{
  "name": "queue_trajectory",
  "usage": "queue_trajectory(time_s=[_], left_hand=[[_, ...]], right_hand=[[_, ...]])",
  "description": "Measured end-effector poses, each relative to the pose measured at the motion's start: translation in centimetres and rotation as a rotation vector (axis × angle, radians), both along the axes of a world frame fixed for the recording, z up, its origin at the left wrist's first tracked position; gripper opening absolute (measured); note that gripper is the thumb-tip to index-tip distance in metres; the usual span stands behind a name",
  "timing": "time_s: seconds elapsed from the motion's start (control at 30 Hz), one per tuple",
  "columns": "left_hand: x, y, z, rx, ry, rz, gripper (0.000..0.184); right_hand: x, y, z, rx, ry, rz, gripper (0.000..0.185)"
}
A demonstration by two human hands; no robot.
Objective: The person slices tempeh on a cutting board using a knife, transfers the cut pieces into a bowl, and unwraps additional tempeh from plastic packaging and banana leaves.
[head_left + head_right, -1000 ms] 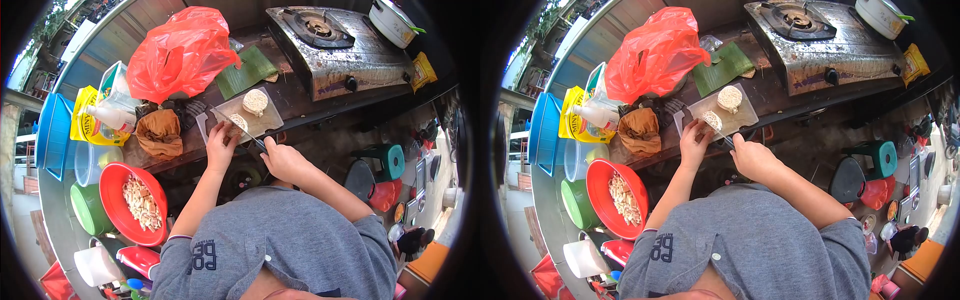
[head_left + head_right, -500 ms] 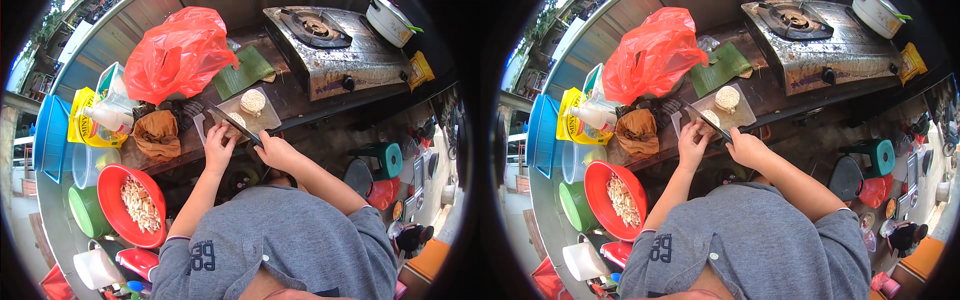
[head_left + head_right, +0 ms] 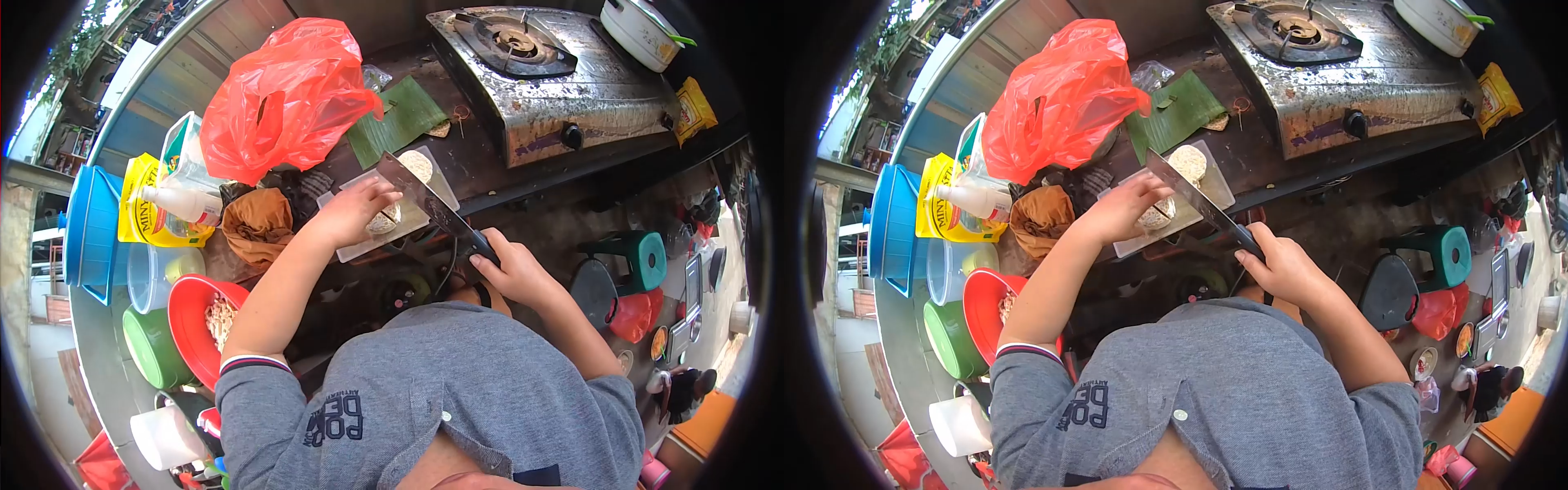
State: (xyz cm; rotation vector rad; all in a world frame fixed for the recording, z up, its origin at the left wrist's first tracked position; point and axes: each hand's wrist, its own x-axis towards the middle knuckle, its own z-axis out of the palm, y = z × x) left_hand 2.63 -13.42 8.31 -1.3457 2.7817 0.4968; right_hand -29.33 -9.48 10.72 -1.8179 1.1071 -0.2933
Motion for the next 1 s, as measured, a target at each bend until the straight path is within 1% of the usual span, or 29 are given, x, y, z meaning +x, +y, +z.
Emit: queue_trajectory(time_s=[0.07, 0.13, 0.27, 0.33, 0.37, 0.4, 0.47, 0.5, 0.53, 0.6, 0.63, 0.7, 0.73, 0.8, 0.83, 0.9, 0.93, 1.0], left_hand=[[-0.2, -1.0, -0.7, 0.026, -0.016, -0.025, 0.082], [-0.5, -1.7, -0.2, 0.13, -0.126, -0.015, 0.077], [-0.7, -2.1, -0.6, 0.172, -0.112, -0.012, 0.069], [-0.8, -1.3, -1.1, 0.137, -0.081, 0.224, 0.063], [-0.8, -0.8, -1.3, 0.103, -0.073, 0.292, 0.065], [-1.0, -0.2, -1.6, 0.104, -0.077, 0.293, 0.065], [-1.6, 0.9, -2.7, 0.008, 0.021, 0.557, 0.064], [-2.2, 1.2, -2.6, -0.011, 0.051, 0.636, 0.064], [-2.8, 1.5, -2.6, -0.008, 0.048, 0.638, 0.064], [-3.7, 1.9, -2.9, -0.083, 0.05, 0.75, 0.07], [-4.1, 1.9, -3.0, -0.082, 0.05, 0.755, 0.07], [-4.6, 2.1, -3.1, -0.074, 0.027, 0.822, 0.08], [-4.9, 2.2, -3.0, -0.073, 0.025, 0.831, 0.08], [-5.2, 2.4, -2.9, -0.059, 0.031, 0.871, 0.086], [-5.1, 2.6, -2.9, -0.059, 0.031, 0.876, 0.086], [-5.0, 3.1, -3.0, -0.244, 0.158, 0.832, 0.082], [-5.0, 3.4, -3.2, -0.243, 0.156, 0.833, 0.082], [-5.0, 3.9, -3.5, -0.226, 0.364, 0.938, 0.072]], right_hand=[[-0.6, 0.2, -0.7, -0.021, -0.047, -0.018, 0.026], [-1.1, 0.3, -1.7, -0.039, -0.099, -0.039, 0.027], [-1.5, 0.3, -3.1, -0.019, -0.129, -0.034, 0.027], [-1.3, 0.0, -3.2, -0.012, -0.121, -0.019, 0.027], [-1.1, -0.2, -3.3, -0.016, -0.07, 0.002, 0.027], [-0.8, -0.4, -3.3, -0.019, -0.018, 0.025, 0.026], [0.0, -0.8, -3.7, -0.025, -0.02, 0.043, 0.027], [0.5, -1.1, -3.9, -0.042, 0.009, 0.054, 0.027], [0.9, -1.4, -4.0, -0.057, 0.04, 0.064, 0.027], [1.7, -2.0, -4.2, -0.065, 0.053, 0.091, 0.026], [2.0, -2.2, -4.2, -0.077, 0.067, 0.115, 0.026], [2.4, -2.3, -3.7, -0.064, 0.113, 0.155, 0.026], [2.6, -2.3, -3.5, -0.053, 0.159, 0.186, 0.025], [2.4, -2.5, -3.7, -0.085, 0.146, 0.183, 0.025], [2.3, -2.6, -3.8, -0.116, 0.135, 0.169, 0.025], [2.0, -2.8, -3.5, -0.117, 0.106, 0.16, 0.026], [2.0, -2.8, -3.3, -0.114, 0.077, 0.147, 0.027], [2.1, -2.9, -1.9, -0.104, 0.085, 0.174, 0.026]])
